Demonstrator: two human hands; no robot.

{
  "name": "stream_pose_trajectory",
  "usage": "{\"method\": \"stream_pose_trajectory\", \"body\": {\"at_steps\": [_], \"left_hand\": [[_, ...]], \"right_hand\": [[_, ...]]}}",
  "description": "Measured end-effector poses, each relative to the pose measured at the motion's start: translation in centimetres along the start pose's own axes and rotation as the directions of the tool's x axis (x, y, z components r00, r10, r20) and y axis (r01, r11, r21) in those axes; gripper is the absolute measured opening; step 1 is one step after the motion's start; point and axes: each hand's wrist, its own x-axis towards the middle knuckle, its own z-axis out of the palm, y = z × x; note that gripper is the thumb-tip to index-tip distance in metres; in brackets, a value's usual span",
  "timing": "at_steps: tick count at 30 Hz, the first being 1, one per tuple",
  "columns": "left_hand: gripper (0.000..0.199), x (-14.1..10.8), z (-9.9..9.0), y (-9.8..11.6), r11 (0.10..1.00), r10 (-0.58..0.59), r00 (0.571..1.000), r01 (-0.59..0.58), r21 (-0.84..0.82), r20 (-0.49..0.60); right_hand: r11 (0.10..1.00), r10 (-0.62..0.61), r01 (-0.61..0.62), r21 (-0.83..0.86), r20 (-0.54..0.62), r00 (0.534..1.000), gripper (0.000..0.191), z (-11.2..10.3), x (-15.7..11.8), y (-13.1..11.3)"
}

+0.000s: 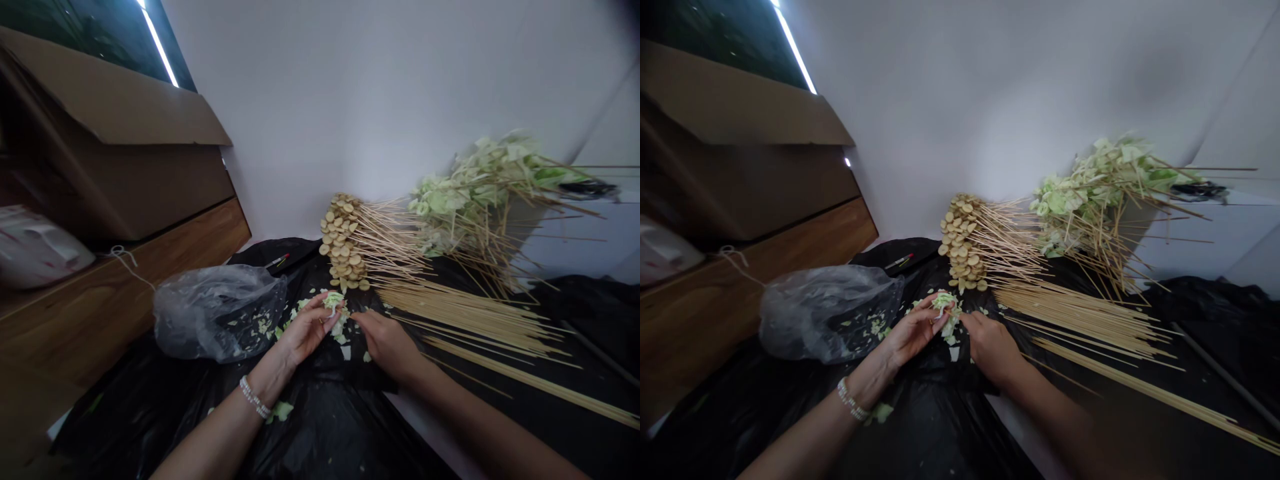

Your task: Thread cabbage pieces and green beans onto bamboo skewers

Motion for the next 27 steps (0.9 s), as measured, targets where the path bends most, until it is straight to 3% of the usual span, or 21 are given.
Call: {"method": "stream_pose_trajectory", "body": {"at_steps": [4, 11, 19, 22, 27], "left_hand": [[0.043, -0.2, 0.1, 0.2, 1.000, -0.001, 1.000, 0.001, -0.007, 0.017], [0.051, -0.9, 0.3, 1.5, 0.995, 0.012, 0.992, 0.001, -0.103, 0.125], [0.002, 0.0, -0.4, 1.7, 0.972, -0.064, 0.997, 0.053, -0.227, -0.041], [0.003, 0.2, -0.6, 1.7, 0.970, -0.074, 0.996, 0.058, -0.237, -0.058], [0.018, -0.3, -0.3, 1.2, 0.986, -0.024, 1.000, 0.025, -0.163, 0.013]], "right_hand": [[0.983, -0.078, 0.069, -0.172, -0.043, 0.996, 0.036, -0.3, -0.3, -0.2], [0.975, -0.173, 0.143, -0.171, -0.175, 0.969, 0.036, -0.1, -0.3, 0.0], [0.975, -0.186, 0.145, -0.170, -0.257, 0.948, 0.038, -0.8, -0.1, -0.2], [0.981, -0.147, 0.108, -0.162, -0.249, 0.957, 0.038, -0.8, -0.1, -0.1], [0.987, -0.094, 0.062, -0.150, -0.219, 0.971, 0.036, -0.6, -0.1, 0.1]]}}
